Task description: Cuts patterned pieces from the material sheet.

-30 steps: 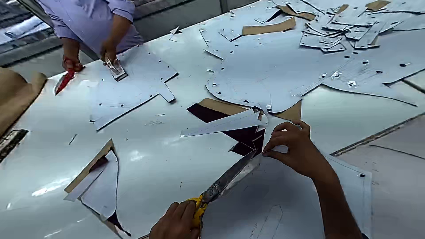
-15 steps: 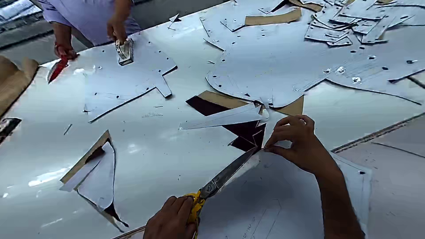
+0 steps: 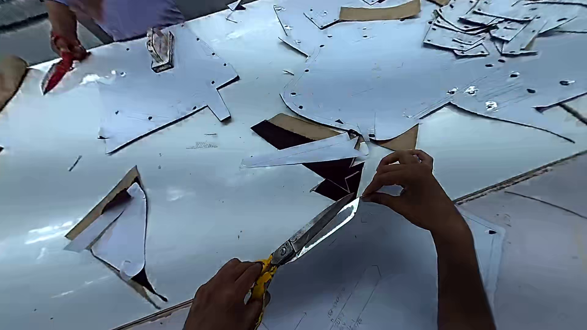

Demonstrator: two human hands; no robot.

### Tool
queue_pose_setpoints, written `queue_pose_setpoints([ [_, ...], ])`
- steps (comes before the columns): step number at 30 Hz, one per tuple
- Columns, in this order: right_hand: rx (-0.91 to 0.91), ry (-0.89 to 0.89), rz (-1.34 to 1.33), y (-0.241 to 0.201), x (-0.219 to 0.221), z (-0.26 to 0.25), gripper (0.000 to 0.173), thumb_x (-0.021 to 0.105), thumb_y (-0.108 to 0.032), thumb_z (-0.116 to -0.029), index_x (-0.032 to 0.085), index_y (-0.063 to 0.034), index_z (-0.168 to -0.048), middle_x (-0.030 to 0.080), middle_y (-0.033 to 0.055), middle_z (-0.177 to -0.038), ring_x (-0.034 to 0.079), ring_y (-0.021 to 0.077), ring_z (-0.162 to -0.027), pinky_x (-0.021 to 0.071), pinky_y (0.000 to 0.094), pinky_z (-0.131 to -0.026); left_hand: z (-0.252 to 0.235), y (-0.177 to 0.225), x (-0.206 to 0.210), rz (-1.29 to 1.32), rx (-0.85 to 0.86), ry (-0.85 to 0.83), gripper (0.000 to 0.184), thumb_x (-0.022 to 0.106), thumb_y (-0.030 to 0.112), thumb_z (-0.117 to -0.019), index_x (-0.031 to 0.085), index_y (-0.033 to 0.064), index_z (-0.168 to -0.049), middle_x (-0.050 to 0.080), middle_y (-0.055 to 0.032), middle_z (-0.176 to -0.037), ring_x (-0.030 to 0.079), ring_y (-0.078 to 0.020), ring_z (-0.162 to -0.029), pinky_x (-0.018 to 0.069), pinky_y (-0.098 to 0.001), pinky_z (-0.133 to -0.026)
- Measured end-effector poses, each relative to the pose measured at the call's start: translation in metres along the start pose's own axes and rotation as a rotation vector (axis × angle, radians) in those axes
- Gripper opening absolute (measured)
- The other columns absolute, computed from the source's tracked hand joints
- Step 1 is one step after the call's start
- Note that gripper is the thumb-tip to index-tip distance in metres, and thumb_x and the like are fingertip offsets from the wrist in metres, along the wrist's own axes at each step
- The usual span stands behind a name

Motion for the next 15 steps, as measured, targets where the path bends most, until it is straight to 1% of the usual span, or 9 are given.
queue_pose_setpoints([
  [2, -0.001, -0.008, -0.002, -0.0007, -0.0003, 0.0, 0.003, 0.081, -0.024, -0.0808, 0.081, -0.0215, -0.081, 0.073, -0.0048, -0.083, 0.064, 0.0255, -0.109, 0.027, 0.0673, -0.103, 0.0001, -0.0012, 0.0004, 0.0, 0.006, 0.016, 0.027, 0.073, 0.021, -0.0719, 0.076, 0.0038, -0.092, 0.075, -0.0098, -0.087, 0.07, -0.0303, -0.075, 0.0562, -0.0421, -0.059],
  [5, 0.005, -0.009, -0.006, -0.001, -0.001, -0.0004, 0.002, 0.082, -0.023, -0.08, 0.081, -0.0211, -0.081, 0.073, -0.0047, -0.084, 0.063, 0.0251, -0.11, 0.0265, 0.0673, -0.103, -0.0005, -0.003, 0.0009, -0.02, 0.021, 0.031, 0.025, 0.071, 0.024, -0.0741, 0.075, 0.006, -0.09, 0.074, -0.0081, -0.086, 0.07, -0.0284, -0.074, 0.0555, -0.0404, -0.058],
  [6, 0.01, -0.011, -0.011, -0.0007, -0.0008, -0.0003, 0.002, 0.081, -0.022, -0.08, 0.08, -0.0209, -0.081, 0.073, -0.0047, -0.084, 0.062, 0.0252, -0.111, 0.0259, 0.0669, -0.103, -0.0007, -0.0032, 0.0006, -0.02, 0.03, 0.034, 0.025, 0.07, 0.025, -0.0745, 0.075, 0.0058, -0.091, 0.074, -0.008, -0.086, 0.07, -0.0284, -0.075, 0.0556, -0.0406, -0.059],
  [8, 0.01, -0.017, -0.004, -0.0016, -0.0012, -0.0008, 0.002, 0.082, -0.021, -0.0798, 0.081, -0.0201, -0.081, 0.074, -0.0039, -0.085, 0.063, 0.0259, -0.11, 0.0274, 0.0674, -0.103, -0.0015, -0.0026, -0.0005, -0.007, 0.037, 0.026, 0.026, 0.07, 0.025, -0.0757, 0.075, 0.0049, -0.092, 0.074, -0.009, -0.087, 0.07, -0.0296, -0.076, 0.0565, -0.0426, -0.059],
  [10, 0.014, -0.014, -0.007, -0.0008, -0.0017, -0.0007, 0.002, 0.081, -0.022, -0.0805, 0.081, -0.0205, -0.081, 0.073, -0.0041, -0.085, 0.063, 0.0254, -0.11, 0.0271, 0.0659, -0.103, -0.0024, -0.0026, -0.0011, -0.003, 0.036, 0.031, 0.027, 0.07, 0.025, -0.0752, 0.076, 0.0049, -0.092, 0.074, -0.0089, -0.087, 0.07, -0.0291, -0.075, 0.056, -0.0418, -0.059],
  [15, 0.011, -0.015, -0.011, 0.0, -0.0024, 0.0, 0.003, 0.082, -0.023, -0.0799, 0.081, -0.0207, -0.081, 0.073, -0.0047, -0.085, 0.062, 0.0252, -0.111, 0.0262, 0.0664, -0.104, -0.0026, -0.003, -0.0002, -0.027, 0.044, 0.045, 0.027, 0.068, 0.028, -0.0757, 0.076, 0.0065, -0.091, 0.074, -0.0067, -0.085, 0.069, -0.0267, -0.074, 0.0554, -0.0391, -0.058],
])
Point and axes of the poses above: each hand's wrist, its own z-axis away from the middle knuckle, its own x-axis out of the palm, y = z × x, the point moved 9 cm from there along -z, towards the middle knuckle
